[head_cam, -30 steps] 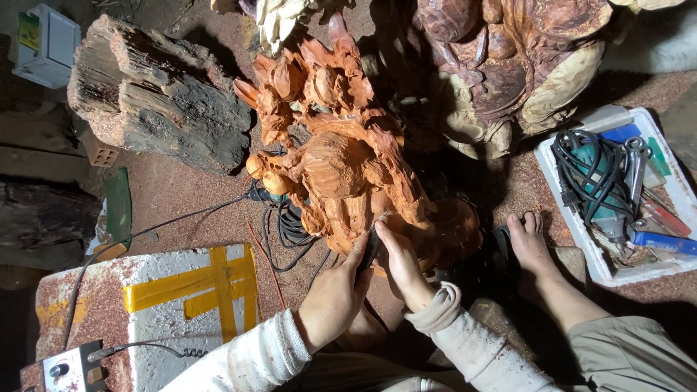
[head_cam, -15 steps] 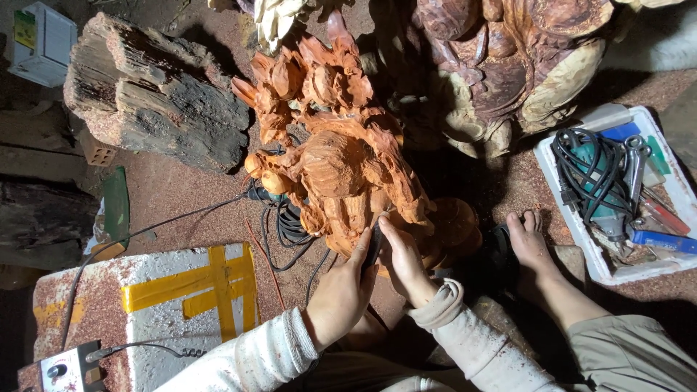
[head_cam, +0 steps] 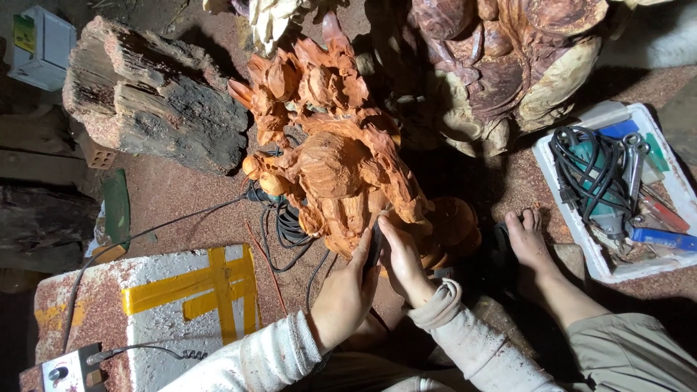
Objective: Carving intricate details on a wooden Buddha statue using a handheld rotary tool
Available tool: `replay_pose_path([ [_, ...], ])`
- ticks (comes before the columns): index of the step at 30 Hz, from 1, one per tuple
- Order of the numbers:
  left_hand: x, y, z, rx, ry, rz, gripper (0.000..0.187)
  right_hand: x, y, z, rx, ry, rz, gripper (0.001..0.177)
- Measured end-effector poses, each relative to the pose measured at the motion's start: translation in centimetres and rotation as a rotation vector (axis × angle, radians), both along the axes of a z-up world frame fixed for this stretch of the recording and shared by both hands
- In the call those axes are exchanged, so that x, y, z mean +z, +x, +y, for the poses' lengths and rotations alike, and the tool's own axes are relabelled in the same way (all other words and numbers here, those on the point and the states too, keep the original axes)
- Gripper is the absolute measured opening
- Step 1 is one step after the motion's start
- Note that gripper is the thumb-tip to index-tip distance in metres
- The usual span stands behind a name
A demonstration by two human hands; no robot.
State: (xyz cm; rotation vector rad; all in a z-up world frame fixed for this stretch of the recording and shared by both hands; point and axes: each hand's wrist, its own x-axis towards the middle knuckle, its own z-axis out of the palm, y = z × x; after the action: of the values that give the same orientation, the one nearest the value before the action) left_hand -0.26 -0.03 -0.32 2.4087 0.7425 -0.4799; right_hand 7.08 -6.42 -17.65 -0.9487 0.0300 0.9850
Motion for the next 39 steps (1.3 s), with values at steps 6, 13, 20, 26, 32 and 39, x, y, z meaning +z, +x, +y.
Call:
replay_pose_path([
  [6, -1.7, -1.4, -0.3, -0.01, 0.071, -0.16, 0.071, 2.3, 0.5, 0.1, -0.001, -0.042, 0.038, 0.04],
  [13, -1.4, -0.8, -0.3, 0.02, -0.032, -0.057, 0.068, 2.3, 0.7, -0.4, 0.02, -0.099, 0.008, 0.04],
  [20, -4.7, -3.4, -4.4, 0.385, -0.489, -0.275, 0.068, 4.9, 1.1, -3.0, 0.23, -0.36, -0.346, 0.038],
  [26, -5.5, -0.9, -8.4, 0.529, -0.831, -0.691, 0.079, 11.3, 5.3, -4.1, 0.604, -0.663, -0.985, 0.033],
  [32, -9.9, 4.6, -12.4, 0.681, -1.465, -0.828, 0.086, 14.9, 9.2, -4.2, 0.815, -0.834, -1.839, 0.036],
  [39, -12.5, 9.0, -14.2, 0.866, -2.096, -1.217, 0.04, 18.2, 7.5, -0.1, 0.753, -0.55, -2.582, 0.032],
])
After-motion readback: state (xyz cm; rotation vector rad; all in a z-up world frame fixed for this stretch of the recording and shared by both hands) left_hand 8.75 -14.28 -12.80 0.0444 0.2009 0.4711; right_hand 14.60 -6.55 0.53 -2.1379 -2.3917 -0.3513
